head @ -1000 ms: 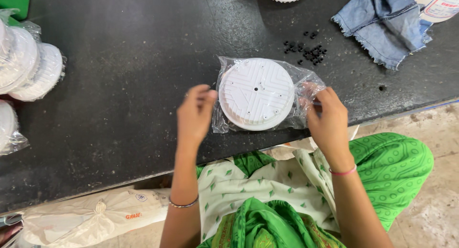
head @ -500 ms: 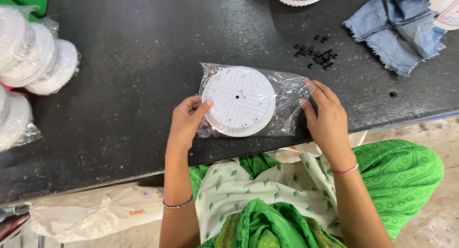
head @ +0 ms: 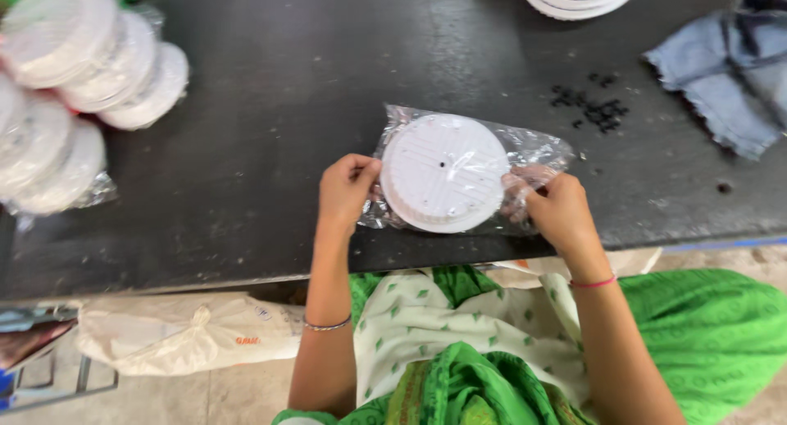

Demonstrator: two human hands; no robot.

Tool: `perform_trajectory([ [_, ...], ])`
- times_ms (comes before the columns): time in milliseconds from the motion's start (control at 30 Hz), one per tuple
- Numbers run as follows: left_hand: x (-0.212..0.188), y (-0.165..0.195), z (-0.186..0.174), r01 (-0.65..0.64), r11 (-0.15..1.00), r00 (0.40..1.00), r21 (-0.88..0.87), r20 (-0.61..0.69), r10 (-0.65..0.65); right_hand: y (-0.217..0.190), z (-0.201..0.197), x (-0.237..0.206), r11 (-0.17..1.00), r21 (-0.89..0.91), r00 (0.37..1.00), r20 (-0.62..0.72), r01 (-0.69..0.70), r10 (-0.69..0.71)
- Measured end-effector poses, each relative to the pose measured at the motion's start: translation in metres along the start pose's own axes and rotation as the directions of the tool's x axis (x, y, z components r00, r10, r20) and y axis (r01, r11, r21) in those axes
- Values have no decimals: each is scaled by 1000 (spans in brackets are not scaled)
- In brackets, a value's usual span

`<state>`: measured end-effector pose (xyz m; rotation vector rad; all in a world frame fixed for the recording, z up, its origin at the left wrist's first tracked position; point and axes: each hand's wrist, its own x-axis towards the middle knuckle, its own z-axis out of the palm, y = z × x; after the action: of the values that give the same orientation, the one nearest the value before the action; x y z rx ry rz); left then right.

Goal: The person sits at a workbench assembling white round plastic light fixture bases, pressing small black fasteners into holes around the rim of each base one at a time. They stack finished bases aside and wrap a completed base in clear plastic film.

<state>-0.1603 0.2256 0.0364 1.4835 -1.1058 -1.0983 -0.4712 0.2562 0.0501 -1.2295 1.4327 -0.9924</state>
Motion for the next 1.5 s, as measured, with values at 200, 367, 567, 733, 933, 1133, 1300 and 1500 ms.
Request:
perform_trajectory([
  [200,-5,0,-27,-161,895,895,417,-321,310,20,0,21,985,171,1000,-10,4,-2],
  [367,8,-17,-74,-233,829,948,-509,-309,77,21,-11,25,985,170,998,-62,-8,19],
  [567,13,-18,-86,-313,504,931,-805,-364,-4,18,-10,22,973,232,998,-56,-11,25],
  [733,-28,19,-65,-435,854,864,286,-136,485,6,-15,16,984,176,999,-45,-10,18],
  [933,-77,52,-37,-584,420,787,695,357,504,-32,-11,-15,963,-204,942,-247,178,-227],
  [1133,-88,53,-21,-395,669,919,630,266,292,-57,24,-73,805,-393,860,-65,444,-506],
  [1300,-104,43,20,-377,875,926,304,157,344,-66,38,-113,794,-250,826,282,554,-488],
  [1500,-128,53,90,213,852,877,-478,479,50,-51,9,-129,827,-385,908,80,409,-412],
])
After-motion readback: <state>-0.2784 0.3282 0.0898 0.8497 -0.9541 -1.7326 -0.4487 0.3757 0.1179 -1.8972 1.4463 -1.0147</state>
